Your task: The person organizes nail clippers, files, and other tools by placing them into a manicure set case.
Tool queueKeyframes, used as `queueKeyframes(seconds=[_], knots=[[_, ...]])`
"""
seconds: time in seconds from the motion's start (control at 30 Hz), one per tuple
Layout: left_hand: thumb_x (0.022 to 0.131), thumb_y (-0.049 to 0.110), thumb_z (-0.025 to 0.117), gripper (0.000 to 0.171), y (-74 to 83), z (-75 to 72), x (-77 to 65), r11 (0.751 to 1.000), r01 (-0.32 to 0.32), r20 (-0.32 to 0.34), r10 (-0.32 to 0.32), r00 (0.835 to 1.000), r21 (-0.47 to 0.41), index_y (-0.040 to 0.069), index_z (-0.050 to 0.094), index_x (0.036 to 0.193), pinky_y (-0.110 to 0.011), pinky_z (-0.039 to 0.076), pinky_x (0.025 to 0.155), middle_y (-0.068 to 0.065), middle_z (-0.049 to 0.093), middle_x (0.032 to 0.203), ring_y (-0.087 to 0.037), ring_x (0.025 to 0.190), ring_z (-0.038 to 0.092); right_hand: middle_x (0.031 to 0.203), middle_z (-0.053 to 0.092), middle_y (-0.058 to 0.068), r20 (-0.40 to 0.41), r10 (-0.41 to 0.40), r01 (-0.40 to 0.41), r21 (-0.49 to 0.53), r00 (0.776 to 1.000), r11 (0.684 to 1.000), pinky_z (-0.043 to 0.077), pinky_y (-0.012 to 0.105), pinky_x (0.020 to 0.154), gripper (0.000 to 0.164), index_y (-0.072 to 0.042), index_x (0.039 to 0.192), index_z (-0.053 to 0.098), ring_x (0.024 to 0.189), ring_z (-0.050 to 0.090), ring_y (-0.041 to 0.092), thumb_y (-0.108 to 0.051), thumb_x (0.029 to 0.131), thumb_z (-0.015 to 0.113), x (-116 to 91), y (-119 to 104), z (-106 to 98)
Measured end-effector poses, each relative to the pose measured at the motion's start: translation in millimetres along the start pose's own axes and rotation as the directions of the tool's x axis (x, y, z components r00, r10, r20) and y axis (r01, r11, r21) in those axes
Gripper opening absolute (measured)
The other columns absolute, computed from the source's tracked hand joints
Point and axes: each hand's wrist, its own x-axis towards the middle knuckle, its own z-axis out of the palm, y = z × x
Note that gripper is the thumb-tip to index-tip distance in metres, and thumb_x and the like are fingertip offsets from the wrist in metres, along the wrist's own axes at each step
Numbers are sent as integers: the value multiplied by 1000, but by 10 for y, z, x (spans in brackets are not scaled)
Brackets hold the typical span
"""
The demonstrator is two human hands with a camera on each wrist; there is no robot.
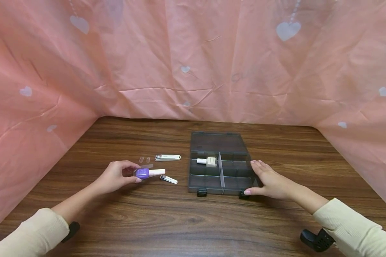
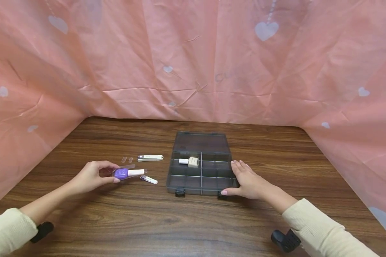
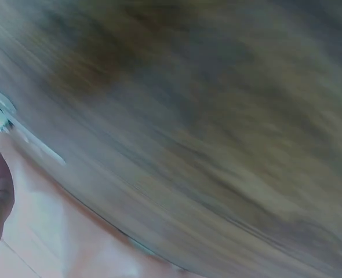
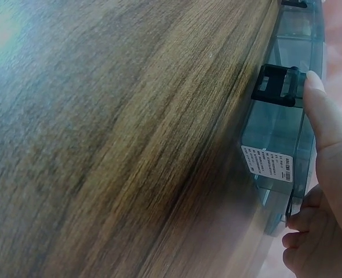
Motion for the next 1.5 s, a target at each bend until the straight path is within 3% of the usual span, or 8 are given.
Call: queueKeyframes(seconds=[0.37,0.77,1.1,1.5], knots=[[70,10,79,33,162,230,226,995,-72,-31,70,997,-65,-3,68,98,-31,55,73,-12,70,89,-18,81,64,145,21,37,8,6,-6,3,1000,1000,19,65,105,103,16,139,22,134,14,54,-55,77,66,2,7,4],[72,9,78,31,451,481,519,984,-123,-44,119,992,-128,-5,67,99,-29,56,72,-15,69,92,-22,83,65,145,20,37,11,12,-12,8,1000,1000,18,65,105,104,16,139,21,134,14,54,-56,77,65,-1,8,6],[72,13,78,33,656,707,813,973,-224,-66,220,973,-60,-2,69,100,-35,54,76,-13,70,93,-23,86,65,145,21,36,8,14,-14,-9,1000,1000,19,64,105,105,15,139,22,134,15,53,-57,77,65,5,11,7],[75,18,76,36,800,902,1063,955,-295,50,293,955,33,-4,68,102,-33,50,77,-13,69,94,-23,86,62,145,22,36,8,14,-14,-18,1000,1000,19,64,105,104,16,139,23,134,15,53,-57,77,64,1,-1,6]])
